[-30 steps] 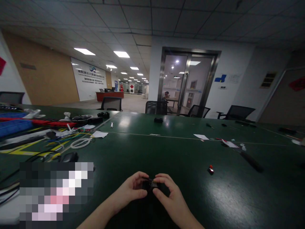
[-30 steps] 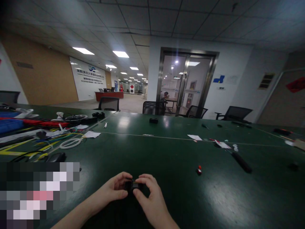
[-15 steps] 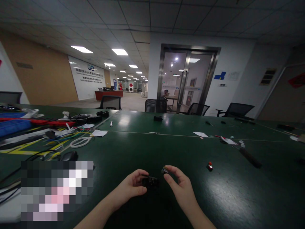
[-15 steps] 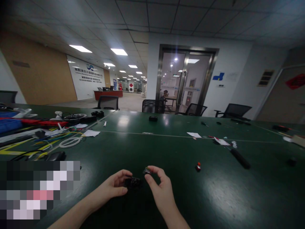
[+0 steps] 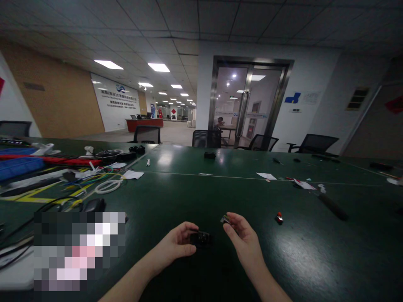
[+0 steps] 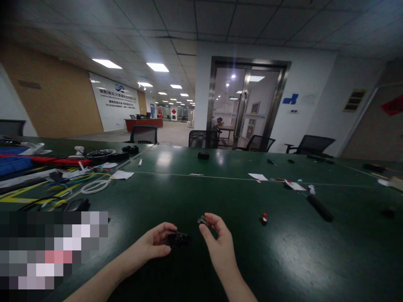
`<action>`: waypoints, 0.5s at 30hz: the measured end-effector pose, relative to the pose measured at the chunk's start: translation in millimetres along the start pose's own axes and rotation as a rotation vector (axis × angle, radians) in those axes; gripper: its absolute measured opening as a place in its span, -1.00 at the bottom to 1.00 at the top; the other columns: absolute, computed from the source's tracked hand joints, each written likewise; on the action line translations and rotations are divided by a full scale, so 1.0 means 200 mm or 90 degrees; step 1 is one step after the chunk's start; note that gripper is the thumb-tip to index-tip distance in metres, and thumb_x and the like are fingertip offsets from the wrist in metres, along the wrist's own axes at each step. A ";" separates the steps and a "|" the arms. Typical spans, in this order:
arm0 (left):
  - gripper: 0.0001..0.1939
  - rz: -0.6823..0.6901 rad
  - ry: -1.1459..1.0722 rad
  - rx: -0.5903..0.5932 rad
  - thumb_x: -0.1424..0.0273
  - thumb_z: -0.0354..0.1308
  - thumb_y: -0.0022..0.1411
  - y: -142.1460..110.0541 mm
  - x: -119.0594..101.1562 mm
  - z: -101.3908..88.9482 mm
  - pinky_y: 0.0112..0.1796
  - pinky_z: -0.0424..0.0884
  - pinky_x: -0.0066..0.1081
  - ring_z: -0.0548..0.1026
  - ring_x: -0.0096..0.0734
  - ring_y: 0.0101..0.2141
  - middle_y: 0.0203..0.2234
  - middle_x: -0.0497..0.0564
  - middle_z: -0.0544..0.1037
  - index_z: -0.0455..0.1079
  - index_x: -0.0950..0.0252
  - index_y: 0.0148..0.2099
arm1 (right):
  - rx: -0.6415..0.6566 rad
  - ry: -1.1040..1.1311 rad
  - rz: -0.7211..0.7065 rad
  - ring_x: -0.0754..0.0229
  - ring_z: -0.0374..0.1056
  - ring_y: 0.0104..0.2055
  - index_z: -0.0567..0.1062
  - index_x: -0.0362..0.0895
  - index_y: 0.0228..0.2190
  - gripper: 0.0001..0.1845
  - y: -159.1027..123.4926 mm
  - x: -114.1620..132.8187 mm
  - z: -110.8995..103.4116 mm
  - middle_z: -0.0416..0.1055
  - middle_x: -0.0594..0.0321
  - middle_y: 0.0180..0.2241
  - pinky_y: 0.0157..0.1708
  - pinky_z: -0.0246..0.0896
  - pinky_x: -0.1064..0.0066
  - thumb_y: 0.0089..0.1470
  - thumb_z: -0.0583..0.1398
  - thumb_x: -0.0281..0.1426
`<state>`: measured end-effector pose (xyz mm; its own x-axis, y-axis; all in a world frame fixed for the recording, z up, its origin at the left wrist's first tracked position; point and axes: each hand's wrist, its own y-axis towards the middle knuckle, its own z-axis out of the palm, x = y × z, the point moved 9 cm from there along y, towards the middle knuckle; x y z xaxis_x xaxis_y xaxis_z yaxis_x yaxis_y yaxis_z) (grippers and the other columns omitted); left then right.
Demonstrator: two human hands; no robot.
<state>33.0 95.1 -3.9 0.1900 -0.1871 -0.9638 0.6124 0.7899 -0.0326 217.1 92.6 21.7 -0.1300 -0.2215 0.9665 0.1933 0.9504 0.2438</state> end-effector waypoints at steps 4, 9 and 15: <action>-0.52 0.001 -0.003 0.000 0.42 0.36 -0.09 0.00 0.00 0.00 -0.12 0.24 -0.26 0.41 -0.19 -0.11 -0.17 0.03 0.48 0.29 0.22 -0.10 | -0.005 -0.014 0.002 0.10 0.36 -0.15 0.42 -0.07 -0.19 -0.57 -0.01 -0.01 0.00 0.45 0.18 -0.23 -0.09 0.22 0.20 -0.11 0.23 -0.15; -0.54 0.005 0.002 0.009 0.46 0.32 -0.06 0.00 0.00 0.00 -0.11 0.25 -0.27 0.41 -0.19 -0.10 -0.17 0.02 0.48 0.28 0.22 -0.08 | -0.010 -0.011 0.012 0.08 0.35 -0.15 0.41 -0.08 -0.18 -0.56 -0.01 0.00 -0.01 0.44 0.19 -0.24 -0.08 0.20 0.18 -0.12 0.24 -0.16; -0.62 0.002 0.010 -0.001 0.54 0.22 0.02 -0.02 -0.03 0.02 -0.14 0.24 -0.33 0.41 -0.23 -0.10 -0.19 -0.10 0.50 0.30 0.17 -0.09 | 0.005 -0.029 0.024 0.05 0.33 -0.11 0.40 -0.01 -0.21 -0.63 -0.02 0.00 0.00 0.42 0.27 -0.23 -0.06 0.19 0.20 -0.10 0.21 -0.16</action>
<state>32.6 90.8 2.3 0.1801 -0.1761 -0.9678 0.6104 0.7915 -0.0304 215.7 89.6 21.0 -0.1678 -0.1756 0.9701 0.1908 0.9596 0.2067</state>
